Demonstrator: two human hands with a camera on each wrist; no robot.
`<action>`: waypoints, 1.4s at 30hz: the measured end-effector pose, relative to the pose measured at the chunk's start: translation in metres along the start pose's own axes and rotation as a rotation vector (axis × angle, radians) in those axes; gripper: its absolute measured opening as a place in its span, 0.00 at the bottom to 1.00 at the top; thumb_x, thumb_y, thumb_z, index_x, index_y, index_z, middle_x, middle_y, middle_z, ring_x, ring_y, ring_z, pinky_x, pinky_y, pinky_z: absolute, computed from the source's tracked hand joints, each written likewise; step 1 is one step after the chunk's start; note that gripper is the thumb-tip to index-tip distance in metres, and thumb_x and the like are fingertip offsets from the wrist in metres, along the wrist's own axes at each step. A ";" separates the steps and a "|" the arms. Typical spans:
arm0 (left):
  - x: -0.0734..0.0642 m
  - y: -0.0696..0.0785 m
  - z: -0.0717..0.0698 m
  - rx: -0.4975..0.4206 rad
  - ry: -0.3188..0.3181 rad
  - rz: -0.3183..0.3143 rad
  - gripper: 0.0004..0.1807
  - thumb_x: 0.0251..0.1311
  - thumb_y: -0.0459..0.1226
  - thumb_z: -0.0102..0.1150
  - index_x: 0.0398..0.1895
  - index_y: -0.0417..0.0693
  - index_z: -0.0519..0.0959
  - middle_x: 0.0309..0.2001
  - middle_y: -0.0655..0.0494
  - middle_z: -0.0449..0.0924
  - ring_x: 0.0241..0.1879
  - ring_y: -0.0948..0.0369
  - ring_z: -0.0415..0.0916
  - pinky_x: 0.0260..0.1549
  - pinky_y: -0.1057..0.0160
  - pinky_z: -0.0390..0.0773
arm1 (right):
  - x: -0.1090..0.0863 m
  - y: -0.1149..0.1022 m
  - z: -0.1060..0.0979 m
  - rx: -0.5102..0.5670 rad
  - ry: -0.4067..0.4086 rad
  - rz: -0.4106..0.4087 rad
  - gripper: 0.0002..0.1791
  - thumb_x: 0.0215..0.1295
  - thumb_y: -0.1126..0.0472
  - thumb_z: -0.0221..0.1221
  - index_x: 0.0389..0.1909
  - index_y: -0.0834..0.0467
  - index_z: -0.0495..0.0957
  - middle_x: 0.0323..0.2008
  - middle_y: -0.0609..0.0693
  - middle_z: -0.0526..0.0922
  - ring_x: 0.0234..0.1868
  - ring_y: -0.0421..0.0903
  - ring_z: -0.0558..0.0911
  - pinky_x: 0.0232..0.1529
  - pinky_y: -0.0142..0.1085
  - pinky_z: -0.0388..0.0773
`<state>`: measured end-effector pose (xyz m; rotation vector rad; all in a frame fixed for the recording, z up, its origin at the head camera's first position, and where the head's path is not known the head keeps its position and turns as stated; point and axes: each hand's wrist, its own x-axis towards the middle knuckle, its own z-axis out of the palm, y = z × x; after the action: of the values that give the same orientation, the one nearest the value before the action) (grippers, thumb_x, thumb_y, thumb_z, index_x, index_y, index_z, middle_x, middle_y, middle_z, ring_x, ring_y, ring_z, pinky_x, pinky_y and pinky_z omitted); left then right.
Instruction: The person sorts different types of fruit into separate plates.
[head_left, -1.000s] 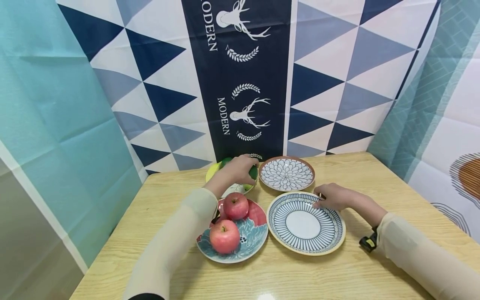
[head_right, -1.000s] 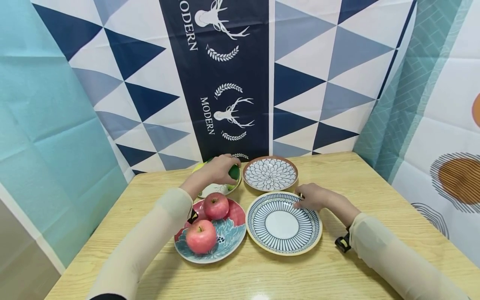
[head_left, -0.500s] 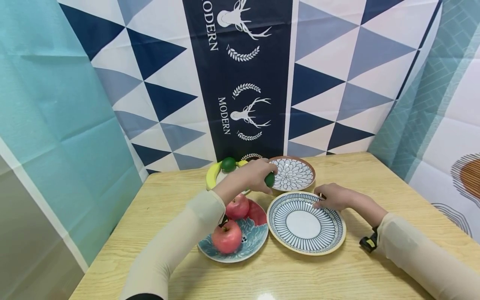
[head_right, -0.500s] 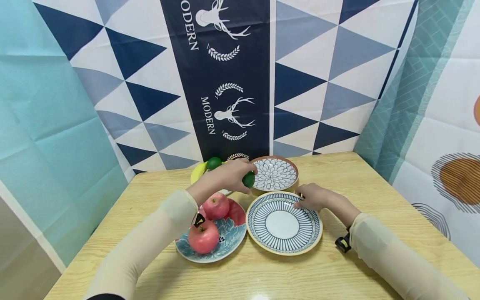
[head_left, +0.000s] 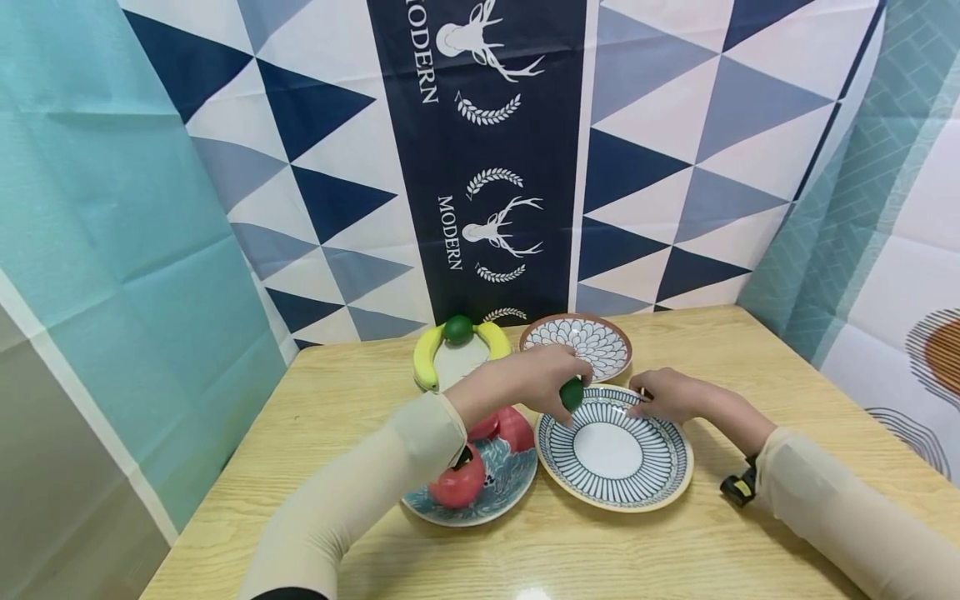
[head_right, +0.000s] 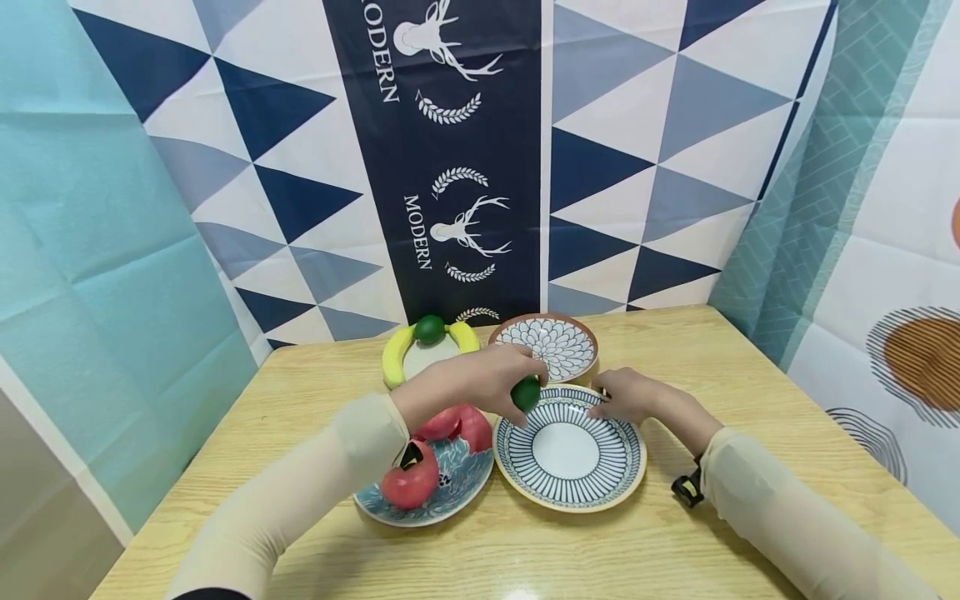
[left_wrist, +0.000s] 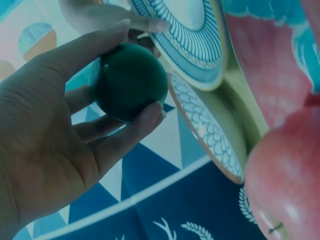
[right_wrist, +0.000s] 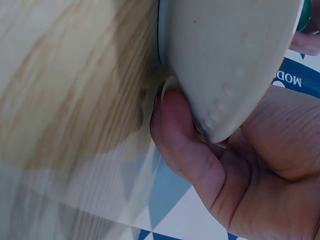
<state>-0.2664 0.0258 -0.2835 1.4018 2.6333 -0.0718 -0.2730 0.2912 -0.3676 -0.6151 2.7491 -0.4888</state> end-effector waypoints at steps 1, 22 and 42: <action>0.001 0.003 0.001 0.001 -0.007 0.007 0.32 0.56 0.51 0.80 0.63 0.53 0.81 0.49 0.59 0.78 0.48 0.64 0.72 0.42 0.72 0.75 | 0.000 0.000 0.000 0.002 -0.002 0.001 0.12 0.72 0.55 0.67 0.40 0.58 0.78 0.30 0.48 0.75 0.31 0.45 0.73 0.32 0.39 0.70; 0.014 0.048 0.026 0.151 -0.206 0.010 0.32 0.49 0.62 0.81 0.52 0.59 0.81 0.44 0.67 0.78 0.43 0.70 0.74 0.41 0.73 0.76 | -0.003 0.003 0.004 -0.008 0.007 -0.036 0.11 0.72 0.55 0.68 0.39 0.57 0.78 0.30 0.47 0.75 0.31 0.44 0.72 0.32 0.38 0.69; 0.013 0.057 0.033 0.238 -0.239 0.024 0.31 0.49 0.66 0.78 0.46 0.60 0.79 0.39 0.68 0.79 0.40 0.70 0.74 0.38 0.72 0.75 | -0.003 0.000 0.000 -0.010 0.007 -0.017 0.11 0.72 0.55 0.67 0.40 0.58 0.78 0.30 0.48 0.76 0.31 0.45 0.73 0.33 0.39 0.70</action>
<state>-0.2226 0.0649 -0.3168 1.3934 2.4716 -0.5315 -0.2704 0.2925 -0.3670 -0.6414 2.7564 -0.4816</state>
